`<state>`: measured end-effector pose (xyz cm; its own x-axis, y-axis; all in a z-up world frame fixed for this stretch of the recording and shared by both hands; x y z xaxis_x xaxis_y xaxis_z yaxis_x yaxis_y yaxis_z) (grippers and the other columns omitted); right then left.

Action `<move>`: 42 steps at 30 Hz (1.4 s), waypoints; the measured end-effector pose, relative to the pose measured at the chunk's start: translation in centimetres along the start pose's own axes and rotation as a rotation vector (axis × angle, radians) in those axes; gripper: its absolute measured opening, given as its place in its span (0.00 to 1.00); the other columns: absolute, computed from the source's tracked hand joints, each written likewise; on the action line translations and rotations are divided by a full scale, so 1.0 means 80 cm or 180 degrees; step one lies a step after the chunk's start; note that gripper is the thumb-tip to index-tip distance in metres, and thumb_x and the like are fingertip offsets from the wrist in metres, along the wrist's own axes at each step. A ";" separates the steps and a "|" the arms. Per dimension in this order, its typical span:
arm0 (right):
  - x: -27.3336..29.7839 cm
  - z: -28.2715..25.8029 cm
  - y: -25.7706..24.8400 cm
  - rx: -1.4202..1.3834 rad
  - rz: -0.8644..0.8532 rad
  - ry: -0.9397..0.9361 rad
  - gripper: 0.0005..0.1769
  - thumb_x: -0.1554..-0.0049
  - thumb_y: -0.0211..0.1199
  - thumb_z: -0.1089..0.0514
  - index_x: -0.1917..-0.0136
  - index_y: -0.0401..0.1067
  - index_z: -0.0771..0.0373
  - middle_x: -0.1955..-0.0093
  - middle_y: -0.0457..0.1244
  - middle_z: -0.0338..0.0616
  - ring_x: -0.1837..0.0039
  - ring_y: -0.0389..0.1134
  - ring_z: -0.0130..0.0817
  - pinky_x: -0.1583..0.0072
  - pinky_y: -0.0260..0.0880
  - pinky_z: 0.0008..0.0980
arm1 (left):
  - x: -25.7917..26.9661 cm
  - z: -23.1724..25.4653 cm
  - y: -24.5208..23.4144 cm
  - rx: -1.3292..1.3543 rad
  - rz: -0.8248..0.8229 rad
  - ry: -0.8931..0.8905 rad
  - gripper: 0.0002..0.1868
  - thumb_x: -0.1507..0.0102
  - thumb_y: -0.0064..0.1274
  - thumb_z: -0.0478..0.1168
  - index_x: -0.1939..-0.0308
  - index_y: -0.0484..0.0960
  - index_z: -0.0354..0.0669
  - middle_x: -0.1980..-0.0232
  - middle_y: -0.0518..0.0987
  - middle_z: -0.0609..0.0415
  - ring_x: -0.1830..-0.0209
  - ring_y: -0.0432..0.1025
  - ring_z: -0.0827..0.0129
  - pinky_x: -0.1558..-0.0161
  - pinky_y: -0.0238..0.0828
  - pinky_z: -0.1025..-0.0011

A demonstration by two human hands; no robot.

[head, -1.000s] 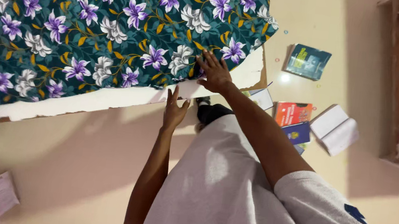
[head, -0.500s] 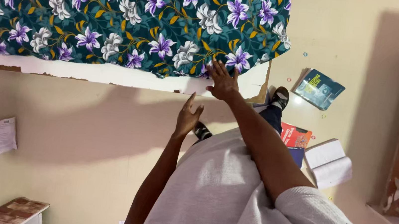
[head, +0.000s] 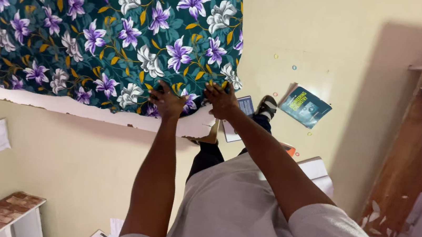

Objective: The person spreads a floral patterned bedsheet over a mattress, smoothing it out by hand and tucking the edges around the corners of the bed.

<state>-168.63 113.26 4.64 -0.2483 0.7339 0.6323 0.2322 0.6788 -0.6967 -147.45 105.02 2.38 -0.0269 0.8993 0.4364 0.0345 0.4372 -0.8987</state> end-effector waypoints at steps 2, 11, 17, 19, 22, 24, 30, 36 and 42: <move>-0.006 0.013 0.004 -0.0076 -0.0228 -0.0080 0.48 0.40 0.57 0.33 0.15 0.41 0.46 0.12 0.29 0.31 0.13 0.29 0.34 0.23 0.25 0.69 | -0.004 0.011 -0.003 -0.0227 -0.0067 -0.0160 0.74 0.48 0.65 0.73 0.19 0.36 0.37 0.26 0.45 0.07 0.21 0.41 0.20 0.22 0.36 0.36; -0.020 0.016 -0.002 -0.0104 -0.0406 -0.0167 0.48 0.42 0.58 0.34 0.16 0.42 0.43 0.12 0.30 0.30 0.14 0.29 0.32 0.22 0.27 0.65 | -0.056 0.031 -0.010 -0.0372 -0.0497 -0.0686 0.67 0.45 0.65 0.69 0.19 0.41 0.38 0.25 0.43 0.08 0.29 0.45 0.09 0.30 0.56 0.38; -0.031 0.012 -0.016 0.0339 -0.0675 -0.0204 0.50 0.40 0.59 0.34 0.15 0.40 0.48 0.12 0.28 0.35 0.12 0.30 0.35 0.20 0.34 0.56 | -0.053 0.034 0.011 -0.0661 -0.0319 -0.0447 0.63 0.43 0.65 0.65 0.20 0.50 0.31 0.27 0.48 0.10 0.25 0.45 0.18 0.26 0.51 0.32; -0.035 0.022 -0.021 0.0404 -0.0788 -0.0362 0.50 0.41 0.60 0.34 0.15 0.40 0.47 0.12 0.27 0.35 0.12 0.30 0.35 0.20 0.36 0.54 | -0.054 0.042 0.018 -0.0304 0.0367 -0.0826 0.48 0.35 0.60 0.56 0.21 0.53 0.39 0.26 0.48 0.13 0.32 0.48 0.08 0.38 0.63 0.31; -0.034 0.022 -0.032 0.0460 -0.0905 -0.0482 0.52 0.42 0.60 0.34 0.15 0.38 0.46 0.11 0.25 0.36 0.13 0.30 0.37 0.20 0.41 0.51 | -0.047 0.051 0.010 0.0406 0.0023 -0.1164 0.42 0.31 0.56 0.51 0.19 0.54 0.44 0.22 0.45 0.19 0.26 0.45 0.15 0.44 0.69 0.34; -0.042 0.024 -0.031 0.0564 -0.1018 -0.0512 0.53 0.42 0.60 0.34 0.15 0.37 0.47 0.12 0.24 0.37 0.13 0.30 0.39 0.21 0.44 0.50 | -0.046 0.059 0.005 0.0281 0.0293 -0.1113 0.39 0.30 0.54 0.53 0.20 0.57 0.44 0.21 0.45 0.21 0.25 0.46 0.17 0.39 0.66 0.35; -0.067 0.039 -0.024 0.0669 -0.1144 -0.0975 0.65 0.49 0.66 0.28 0.15 0.35 0.58 0.12 0.23 0.54 0.13 0.28 0.51 0.20 0.44 0.50 | -0.039 0.063 -0.003 0.0201 0.0273 -0.1216 0.41 0.33 0.56 0.42 0.18 0.55 0.45 0.21 0.43 0.22 0.24 0.42 0.19 0.34 0.62 0.37; -0.107 0.079 -0.064 0.0583 -0.1900 -0.1788 0.65 0.44 0.65 0.23 0.18 0.36 0.65 0.15 0.26 0.66 0.16 0.32 0.59 0.24 0.46 0.50 | -0.032 0.079 -0.010 0.0243 0.0199 -0.1435 0.44 0.34 0.57 0.39 0.17 0.52 0.47 0.19 0.39 0.23 0.23 0.38 0.21 0.32 0.56 0.36; -0.121 0.156 -0.178 -0.0514 -0.1041 -0.1672 0.42 0.41 0.63 0.35 0.24 0.59 0.60 0.32 0.65 0.59 0.32 0.67 0.52 0.35 0.67 0.44 | -0.005 0.080 -0.028 0.1175 0.0339 -0.1612 0.42 0.33 0.55 0.47 0.18 0.52 0.58 0.16 0.35 0.36 0.18 0.31 0.30 0.25 0.45 0.36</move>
<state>-181.28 96.17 4.20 -0.7487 0.4054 0.5246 0.1952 0.8910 -0.4100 -153.94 103.61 3.94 -0.5148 0.7824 0.3506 -0.2812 0.2322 -0.9311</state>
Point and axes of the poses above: each hand's wrist, its own x-axis away from the middle knuckle, its own y-axis out of the palm, z = x × y, the point moved 1 cm from there along -x, towards the middle knuckle
